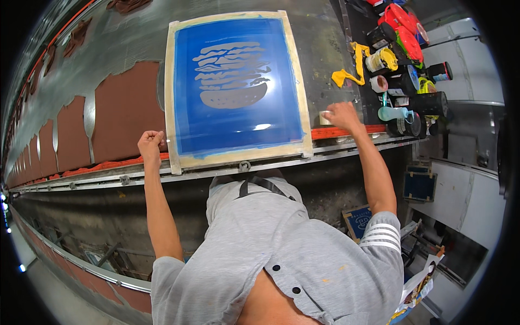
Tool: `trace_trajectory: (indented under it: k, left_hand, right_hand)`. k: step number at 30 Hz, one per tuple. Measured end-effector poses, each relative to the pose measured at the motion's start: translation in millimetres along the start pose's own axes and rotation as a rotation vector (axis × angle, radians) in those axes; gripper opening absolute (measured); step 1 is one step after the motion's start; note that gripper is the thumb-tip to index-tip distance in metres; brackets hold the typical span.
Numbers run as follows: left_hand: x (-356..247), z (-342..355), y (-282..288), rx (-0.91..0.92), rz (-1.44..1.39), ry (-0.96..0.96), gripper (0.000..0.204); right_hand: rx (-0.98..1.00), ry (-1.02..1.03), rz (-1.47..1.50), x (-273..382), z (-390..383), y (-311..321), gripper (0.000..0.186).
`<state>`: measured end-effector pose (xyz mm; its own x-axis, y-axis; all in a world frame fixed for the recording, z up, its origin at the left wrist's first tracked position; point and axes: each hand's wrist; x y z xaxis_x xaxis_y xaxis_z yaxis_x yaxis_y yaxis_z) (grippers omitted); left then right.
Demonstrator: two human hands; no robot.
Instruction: The person secures a blue screen printing frame with a burger design onto a metal workbench using masking tape. They repeatedly tear strips of tape and apply them to the frame's edges to ensure it is firmly attached to the surface.
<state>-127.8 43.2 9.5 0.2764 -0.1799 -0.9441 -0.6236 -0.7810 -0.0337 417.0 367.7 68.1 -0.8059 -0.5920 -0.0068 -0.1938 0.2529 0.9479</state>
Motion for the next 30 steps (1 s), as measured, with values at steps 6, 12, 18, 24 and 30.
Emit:
trace_trajectory:
  k: [6,12,18,24,30]
  left_hand:
    - [-69,-35,21,-0.277,-0.035,-0.384,0.010]
    - [-151,-77,219,-0.163,-0.687,-0.861,0.011]
    - [-166,-79,232,-0.175,-0.869,-0.923,0.014]
    - [-162,-76,211,-0.194,-0.845,-0.926,0.014]
    - [-153,-85,218,-0.185,-0.864,-0.914,0.014]
  right_hand:
    - [-0.369,0.091,0.028,59,-31,64,0.025]
    - [-0.919,0.604,0.130,177,-170,251,0.016]
    - [-1.062,0.771,0.232,204,-182,235,0.014]
    - [-1.115,0.784,0.272,209,-180,232,0.014]
    - [-1.222,0.735,0.341,192,-177,227,0.014]
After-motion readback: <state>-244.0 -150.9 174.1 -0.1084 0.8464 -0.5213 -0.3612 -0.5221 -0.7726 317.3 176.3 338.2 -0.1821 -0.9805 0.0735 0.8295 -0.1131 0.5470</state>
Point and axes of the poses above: each hand's wrist, its own z-axis towards the middle knuckle, its own y-axis out of the back of the hand, x = y × z, and after that the axes turned 8 degrees about -z, right-handed
